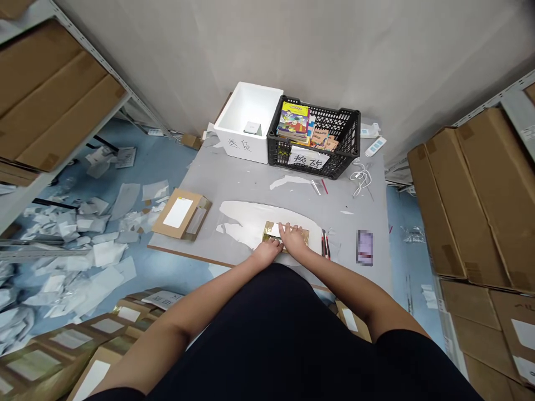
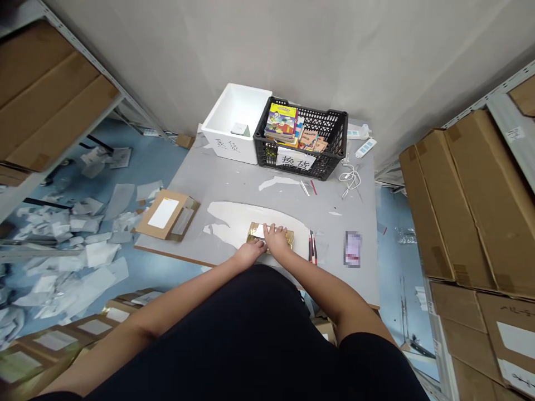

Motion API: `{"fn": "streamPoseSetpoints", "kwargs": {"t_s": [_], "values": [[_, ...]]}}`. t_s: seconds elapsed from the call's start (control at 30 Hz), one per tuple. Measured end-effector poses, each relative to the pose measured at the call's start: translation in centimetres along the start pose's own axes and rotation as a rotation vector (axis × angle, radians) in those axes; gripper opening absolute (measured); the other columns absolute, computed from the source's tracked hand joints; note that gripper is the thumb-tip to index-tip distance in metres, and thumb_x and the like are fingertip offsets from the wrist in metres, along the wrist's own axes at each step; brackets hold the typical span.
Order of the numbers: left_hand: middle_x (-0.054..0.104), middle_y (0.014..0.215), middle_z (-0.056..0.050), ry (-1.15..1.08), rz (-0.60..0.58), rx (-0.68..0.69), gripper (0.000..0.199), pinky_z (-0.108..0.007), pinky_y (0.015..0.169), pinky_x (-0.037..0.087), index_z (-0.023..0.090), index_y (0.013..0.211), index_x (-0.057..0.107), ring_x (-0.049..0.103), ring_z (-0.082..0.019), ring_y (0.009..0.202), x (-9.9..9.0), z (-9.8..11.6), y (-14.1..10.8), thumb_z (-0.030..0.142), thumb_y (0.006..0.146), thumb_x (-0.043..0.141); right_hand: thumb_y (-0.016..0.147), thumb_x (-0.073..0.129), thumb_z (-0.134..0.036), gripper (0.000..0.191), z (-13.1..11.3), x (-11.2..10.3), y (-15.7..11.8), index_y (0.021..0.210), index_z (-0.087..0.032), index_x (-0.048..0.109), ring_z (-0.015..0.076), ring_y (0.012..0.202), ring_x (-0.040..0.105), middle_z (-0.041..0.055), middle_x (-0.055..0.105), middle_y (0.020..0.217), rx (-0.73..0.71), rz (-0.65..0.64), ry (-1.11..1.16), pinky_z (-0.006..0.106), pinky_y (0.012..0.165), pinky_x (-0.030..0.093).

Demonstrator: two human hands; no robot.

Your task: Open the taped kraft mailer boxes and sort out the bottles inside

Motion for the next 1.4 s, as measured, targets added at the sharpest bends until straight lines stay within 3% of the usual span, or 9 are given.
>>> {"fn": "streamPoseSetpoints", "kwargs": {"t_s": [0.1, 0.23, 0.4, 0.53, 0.73, 0.93, 1.13, 1.4], "values": [[0.063, 0.096, -0.011, -0.006, -0.013, -0.006, 0.030, -0.035, 0.076, 0.046, 0.017, 0.114, 0.061, 0.057, -0.024, 0.092, 0.0, -0.3, 0.2, 0.009, 0.090, 0.044, 0.089, 0.040, -0.012, 0.061, 0.5, -0.8, 0.2, 0.149, -0.018, 0.033, 0.0361, 0.109, 0.058, 0.0247, 0.050, 0.137, -0.036, -0.036, 0.008, 0.059, 0.090, 0.041], [0.064, 0.095, -0.010, -0.002, -0.020, 0.010, 0.026, -0.032, 0.072, 0.045, 0.018, 0.111, 0.063, 0.058, -0.023, 0.091, 0.0, -0.6, 0.7, 0.013, 0.092, 0.045, 0.091, 0.042, -0.014, 0.060, 2.7, -2.7, 0.9, 0.150, -0.023, 0.034, 0.0286, 0.098, 0.064, 0.0160, 0.059, 0.130, -0.068, -0.170, 0.153, 0.041, 0.084, 0.046], [0.065, 0.094, -0.010, 0.023, -0.043, 0.007, 0.024, -0.031, 0.069, 0.044, 0.018, 0.106, 0.065, 0.059, -0.024, 0.092, -0.2, -0.6, 1.4, 0.015, 0.091, 0.046, 0.096, 0.045, -0.036, 0.042, 4.6, -4.7, 2.0, 0.136, -0.029, 0.054, 0.0240, 0.103, 0.063, 0.0051, 0.070, 0.117, -0.058, -0.242, 0.376, 0.028, 0.084, 0.044], [0.065, 0.098, -0.010, 0.039, -0.061, 0.002, 0.025, -0.030, 0.069, 0.044, 0.018, 0.110, 0.063, 0.059, -0.024, 0.096, -0.2, -0.7, 1.3, 0.017, 0.092, 0.046, 0.096, 0.043, -0.036, 0.037, 5.1, -5.1, 2.5, 0.129, -0.031, 0.061, 0.0224, 0.106, 0.062, 0.0032, 0.068, 0.121, -0.073, -0.258, 0.387, 0.025, 0.084, 0.042], [0.065, 0.104, -0.010, 0.004, -0.086, 0.003, 0.022, -0.030, 0.075, 0.043, 0.019, 0.108, 0.062, 0.058, -0.024, 0.100, -0.7, -1.0, 1.4, 0.018, 0.086, 0.057, 0.088, 0.056, -0.030, 0.029, 6.8, -5.2, 4.9, 0.113, -0.030, 0.069, 0.0193, 0.090, 0.066, 0.0005, 0.073, 0.108, -0.066, -0.345, 0.360, 0.023, 0.071, 0.042], [0.059, 0.114, -0.015, 0.054, -0.071, -0.029, 0.056, -0.040, 0.091, 0.038, 0.015, 0.125, 0.049, 0.053, -0.029, 0.108, -1.4, -1.1, 2.1, 0.022, 0.075, 0.073, 0.084, 0.062, -0.036, 0.030, 7.2, -4.8, 6.0, 0.112, -0.027, 0.068, 0.0210, 0.091, 0.065, 0.0039, 0.072, 0.109, -0.050, -0.364, 0.331, 0.024, 0.069, 0.041], [0.055, 0.116, -0.014, 0.016, -0.064, -0.052, 0.047, -0.038, 0.088, 0.042, 0.016, 0.115, 0.050, 0.055, -0.027, 0.104, -2.1, -1.0, 2.1, 0.024, 0.075, 0.074, 0.085, 0.060, -0.040, 0.031, 7.3, -4.7, 6.5, 0.112, -0.025, 0.067, 0.0208, 0.089, 0.065, 0.0048, 0.072, 0.106, -0.037, -0.367, 0.314, 0.024, 0.067, 0.040], [0.064, 0.097, -0.010, 0.091, -0.053, -0.020, 0.015, -0.035, 0.076, 0.045, 0.017, 0.106, 0.052, 0.061, -0.023, 0.089, -1.4, 0.1, 0.8, 0.016, 0.092, 0.048, 0.085, 0.060, -0.039, 0.031, 7.4, -5.0, 6.8, 0.113, -0.025, 0.066, 0.0221, 0.095, 0.064, 0.0051, 0.071, 0.109, -0.056, -0.354, 0.317, 0.024, 0.066, 0.039]]}}
Point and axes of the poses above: each hand's wrist, its own y-axis towards the middle knuckle, its own x-axis out of the palm, z = x × y, the point moved 1 cm from there along y, towards the middle knuckle
